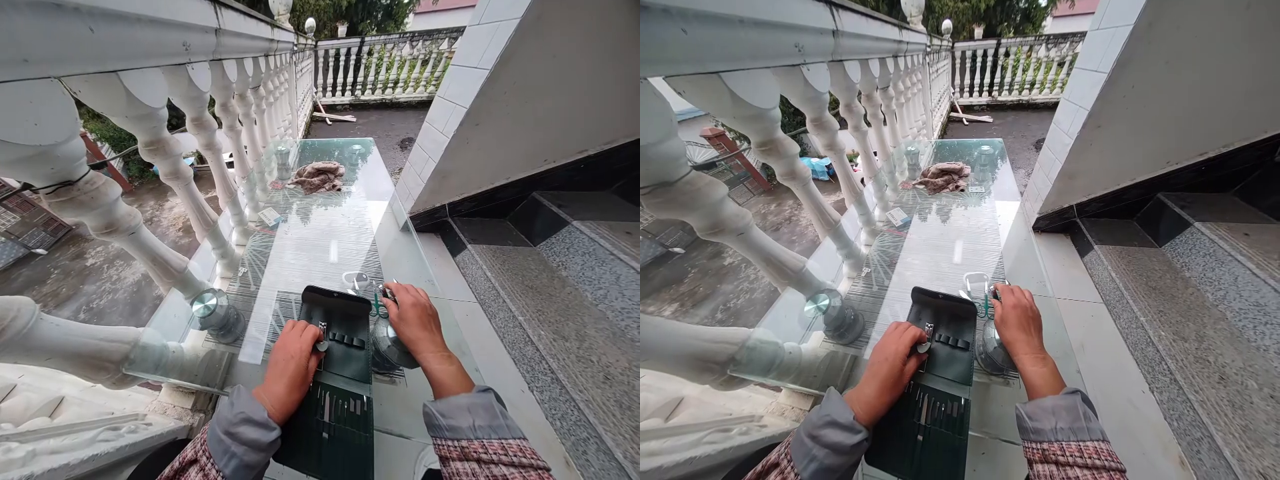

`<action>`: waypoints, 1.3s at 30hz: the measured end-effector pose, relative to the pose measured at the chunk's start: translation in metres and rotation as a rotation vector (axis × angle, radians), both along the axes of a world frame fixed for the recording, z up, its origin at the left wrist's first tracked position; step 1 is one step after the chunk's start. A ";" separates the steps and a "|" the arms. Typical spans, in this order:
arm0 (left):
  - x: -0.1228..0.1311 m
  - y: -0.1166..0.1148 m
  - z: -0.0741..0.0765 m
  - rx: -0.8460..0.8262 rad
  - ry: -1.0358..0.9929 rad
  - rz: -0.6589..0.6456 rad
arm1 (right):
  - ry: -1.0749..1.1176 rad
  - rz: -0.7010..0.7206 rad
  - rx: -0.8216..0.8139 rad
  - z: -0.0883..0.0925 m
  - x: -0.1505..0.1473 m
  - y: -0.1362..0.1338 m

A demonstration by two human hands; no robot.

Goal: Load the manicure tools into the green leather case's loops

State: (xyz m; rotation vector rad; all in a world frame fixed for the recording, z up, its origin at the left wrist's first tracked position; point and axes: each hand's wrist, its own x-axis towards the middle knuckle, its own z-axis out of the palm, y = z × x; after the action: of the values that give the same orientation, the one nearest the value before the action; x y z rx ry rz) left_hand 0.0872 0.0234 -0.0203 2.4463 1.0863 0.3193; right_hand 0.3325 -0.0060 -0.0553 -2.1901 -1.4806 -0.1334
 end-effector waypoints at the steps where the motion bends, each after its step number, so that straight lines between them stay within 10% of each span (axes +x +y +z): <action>1: 0.000 0.000 0.000 0.001 0.001 -0.002 | 0.022 -0.008 -0.002 0.001 0.000 0.000; 16: 0.000 -0.002 0.001 0.000 0.017 -0.014 | 0.420 -0.246 0.185 0.013 0.023 -0.006; 39: 0.001 -0.002 -0.001 0.037 0.056 -0.026 | 0.124 -0.283 -0.359 0.022 0.020 -0.011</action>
State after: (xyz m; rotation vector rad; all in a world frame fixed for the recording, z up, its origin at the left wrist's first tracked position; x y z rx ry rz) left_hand 0.0881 0.0211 -0.0218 2.5139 1.0802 0.2667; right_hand 0.3522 -0.0172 -0.0335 -2.6343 -1.1927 0.1869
